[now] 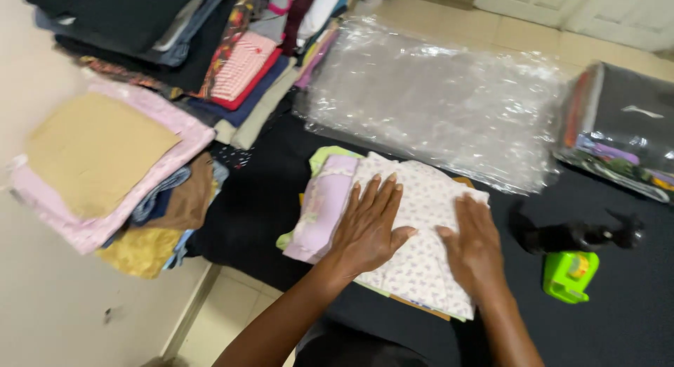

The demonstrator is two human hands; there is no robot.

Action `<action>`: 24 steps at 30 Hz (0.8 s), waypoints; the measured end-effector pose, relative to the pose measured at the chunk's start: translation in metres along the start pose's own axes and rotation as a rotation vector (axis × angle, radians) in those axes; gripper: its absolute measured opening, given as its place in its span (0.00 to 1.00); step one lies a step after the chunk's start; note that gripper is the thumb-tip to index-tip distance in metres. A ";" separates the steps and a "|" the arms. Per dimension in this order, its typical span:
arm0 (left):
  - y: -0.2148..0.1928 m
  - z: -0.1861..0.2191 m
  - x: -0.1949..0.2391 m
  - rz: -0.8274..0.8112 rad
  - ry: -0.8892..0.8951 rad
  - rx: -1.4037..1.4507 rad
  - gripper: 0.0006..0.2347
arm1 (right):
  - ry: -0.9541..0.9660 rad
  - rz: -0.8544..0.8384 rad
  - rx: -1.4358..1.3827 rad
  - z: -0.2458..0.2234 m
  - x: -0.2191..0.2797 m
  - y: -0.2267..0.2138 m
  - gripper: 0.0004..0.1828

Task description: Spraying and packing folded clothes into clear plastic bags for delivery.

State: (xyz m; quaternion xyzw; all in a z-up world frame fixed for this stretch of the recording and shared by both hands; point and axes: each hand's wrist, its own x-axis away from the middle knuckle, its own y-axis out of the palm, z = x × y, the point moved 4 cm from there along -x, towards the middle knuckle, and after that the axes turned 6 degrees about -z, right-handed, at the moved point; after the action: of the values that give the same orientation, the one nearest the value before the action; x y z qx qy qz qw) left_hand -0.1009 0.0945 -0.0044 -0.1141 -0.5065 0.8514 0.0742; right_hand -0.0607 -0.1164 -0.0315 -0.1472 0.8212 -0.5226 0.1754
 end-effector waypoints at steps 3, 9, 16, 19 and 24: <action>-0.006 -0.008 0.006 -0.047 -0.059 0.048 0.37 | 0.013 0.072 -0.184 0.045 0.011 0.015 0.36; 0.008 -0.037 0.007 -0.080 -0.069 0.032 0.39 | 0.097 0.146 -0.260 0.078 0.018 0.020 0.36; 0.008 -0.047 0.027 -0.054 -0.030 -0.040 0.41 | -0.158 0.197 0.150 0.064 -0.019 0.019 0.35; 0.017 -0.058 0.036 -0.068 0.007 0.018 0.42 | -0.227 0.147 0.160 0.042 -0.025 0.024 0.36; 0.028 -0.070 0.039 -0.055 0.065 0.104 0.42 | -0.383 0.147 0.448 0.130 -0.025 0.083 0.25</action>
State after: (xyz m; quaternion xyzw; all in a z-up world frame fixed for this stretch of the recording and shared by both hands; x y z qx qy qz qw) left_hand -0.1198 0.1494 -0.0662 -0.1234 -0.4618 0.8702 0.1197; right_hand 0.0138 -0.1765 -0.1546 -0.1408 0.6460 -0.6392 0.3928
